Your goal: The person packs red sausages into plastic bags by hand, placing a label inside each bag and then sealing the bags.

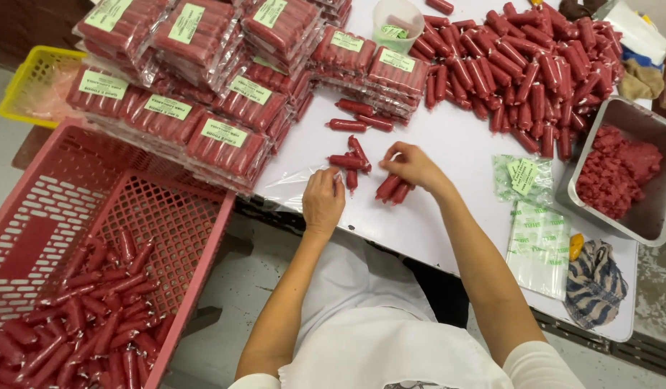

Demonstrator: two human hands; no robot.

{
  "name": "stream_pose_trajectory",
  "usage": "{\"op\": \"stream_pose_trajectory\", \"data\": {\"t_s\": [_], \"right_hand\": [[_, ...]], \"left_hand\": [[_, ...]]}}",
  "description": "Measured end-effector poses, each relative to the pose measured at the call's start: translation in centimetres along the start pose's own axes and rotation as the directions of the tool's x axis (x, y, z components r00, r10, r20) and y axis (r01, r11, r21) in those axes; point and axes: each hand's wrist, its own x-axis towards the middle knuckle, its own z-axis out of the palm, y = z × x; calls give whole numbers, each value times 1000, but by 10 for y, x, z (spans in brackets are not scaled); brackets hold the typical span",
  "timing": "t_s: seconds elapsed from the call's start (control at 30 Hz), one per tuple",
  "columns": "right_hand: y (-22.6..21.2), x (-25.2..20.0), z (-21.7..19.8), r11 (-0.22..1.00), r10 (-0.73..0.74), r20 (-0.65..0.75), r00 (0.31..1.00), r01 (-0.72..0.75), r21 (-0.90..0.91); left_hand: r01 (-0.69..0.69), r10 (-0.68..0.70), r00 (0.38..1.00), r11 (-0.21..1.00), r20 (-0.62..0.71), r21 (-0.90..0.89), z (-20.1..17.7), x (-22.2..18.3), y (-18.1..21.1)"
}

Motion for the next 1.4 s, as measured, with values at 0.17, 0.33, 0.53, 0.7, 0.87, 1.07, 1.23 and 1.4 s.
{"op": "stream_pose_trajectory", "data": {"t_s": [0.17, 0.33, 0.53, 0.7, 0.87, 1.07, 1.23, 1.4], "right_hand": [[-45, 7, 40, 738, 101, 36, 994, -51, -673], [-20, 37, 20, 683, 49, 20, 999, -19, -730], [-76, -59, -3, 932, -98, -182, 978, 26, -362], [-76, -123, -24, 996, 31, -326, 945, -58, -73], [96, -141, -62, 988, 59, -507, 860, 23, 154], [108, -175, -48, 978, 66, -513, 856, 47, 204], [23, -206, -28, 991, 93, -471, 877, -37, 127], [128, -178, -39, 960, 137, -641, 755, 57, 272]], "left_hand": [[-6, 6, 1000, 1000, -26, -13, -1, 2, 0], [-18, 18, 999, 1000, -47, -9, 0, 1, -3], [-6, -13, 990, 991, -141, -135, -3, -2, -2], [69, -151, 963, 938, -221, -340, -17, -2, 5], [-41, 9, 994, 955, -109, -295, -11, -17, 58], [137, 39, 908, 913, 418, -384, 71, -39, 126], [214, 40, 743, 932, 668, -293, 115, -41, 133], [-250, 314, 859, 947, 404, -203, 55, 10, 166]]}}
